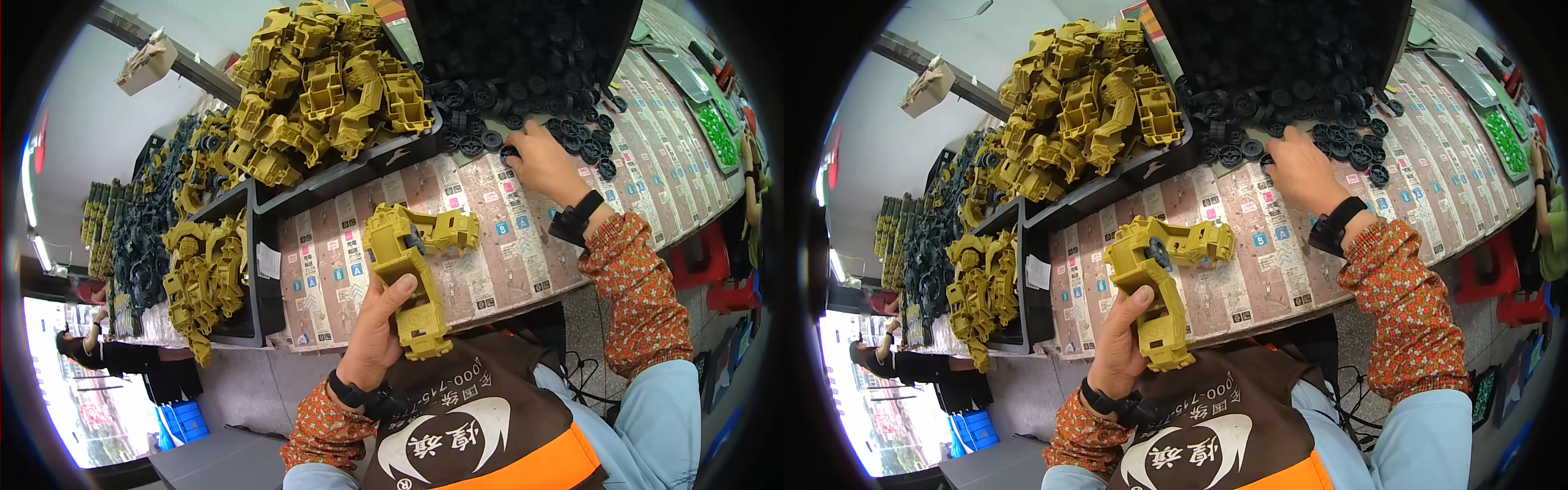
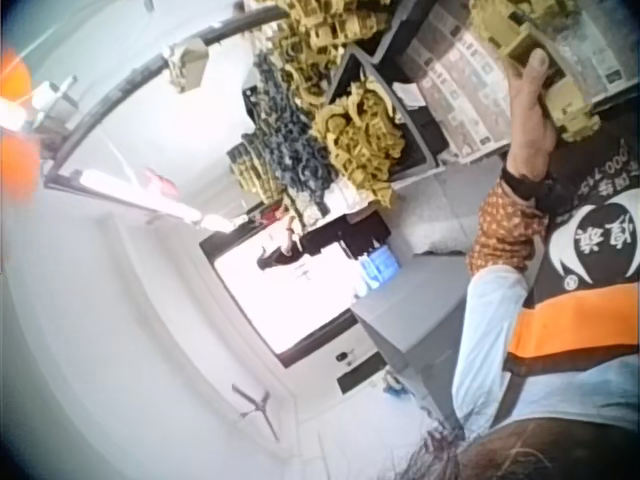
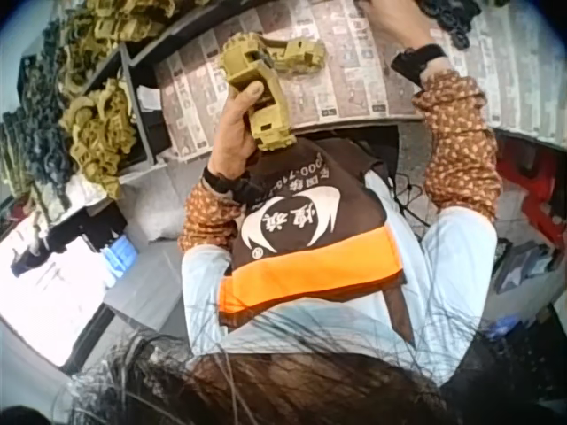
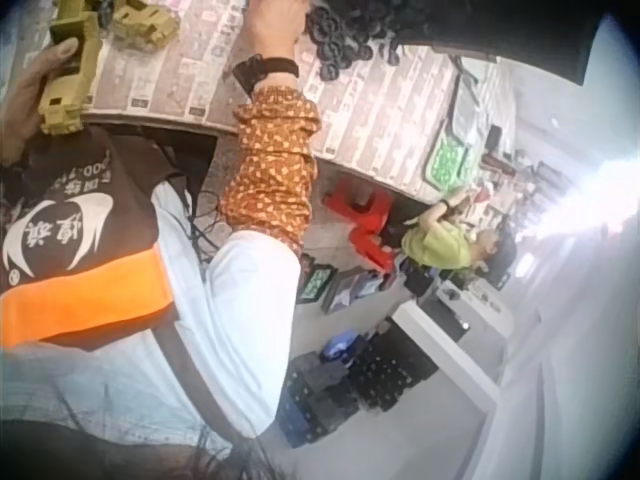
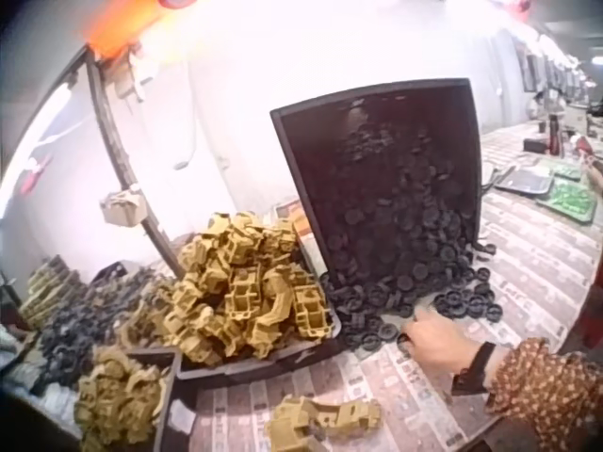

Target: The person repeatedly picks up yellow plastic housings and black rubber wheels from bins on a table. They insert the wheels into the housings by hand and place the assembled units into a black tray. The process is repetitive and performed one unit at a time.

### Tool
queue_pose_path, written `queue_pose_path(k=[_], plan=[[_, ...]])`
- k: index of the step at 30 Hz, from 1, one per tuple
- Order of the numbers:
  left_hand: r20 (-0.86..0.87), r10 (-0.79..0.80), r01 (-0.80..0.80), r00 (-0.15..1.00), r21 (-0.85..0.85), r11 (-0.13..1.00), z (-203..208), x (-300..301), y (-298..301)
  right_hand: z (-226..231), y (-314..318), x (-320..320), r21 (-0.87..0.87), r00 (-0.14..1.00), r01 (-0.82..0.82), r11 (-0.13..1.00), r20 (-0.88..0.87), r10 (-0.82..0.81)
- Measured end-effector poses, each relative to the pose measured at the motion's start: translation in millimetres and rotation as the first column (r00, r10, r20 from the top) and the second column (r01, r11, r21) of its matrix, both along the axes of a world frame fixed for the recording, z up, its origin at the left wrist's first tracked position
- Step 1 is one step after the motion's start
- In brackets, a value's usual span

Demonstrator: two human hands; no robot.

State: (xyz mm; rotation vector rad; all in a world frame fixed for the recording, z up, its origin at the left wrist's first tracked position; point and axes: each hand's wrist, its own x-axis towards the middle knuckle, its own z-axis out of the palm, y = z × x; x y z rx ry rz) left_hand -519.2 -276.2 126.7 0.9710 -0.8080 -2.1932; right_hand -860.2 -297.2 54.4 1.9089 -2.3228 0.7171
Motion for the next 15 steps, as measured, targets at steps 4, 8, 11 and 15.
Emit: queue_pose_path(k=[4, 8, 11, 15], plan=[[-0.037, 0.031, -0.031, 0.999, -0.016, 0.999, -14.8, 9.8, -5.6, 16.7, 6.4, 17.2, -0.016, 0.989, -0.037, 0.999, 0.142, 0.039], [-0.08, 0.126, -0.131, 0.989, -0.05, 0.99, -18.0, 0.9, -6.7, 43.5, 45.7, 67.9, 0.103, 0.788, -0.153, 0.983, 0.613, 0.059], [-0.087, 0.13, -0.135, 0.988, -0.053, 0.989, -16.3, 1.0, -6.0, 74.0, 81.3, 131.0, 0.08, 0.408, -0.268, 0.96, 0.912, 0.038], [-0.093, 0.168, -0.176, 0.981, -0.089, 0.98, -11.5, -4.3, -2.8, 60.3, 100.9, 166.5, -0.042, 0.462, -0.238, 0.97, 0.874, 0.152]])
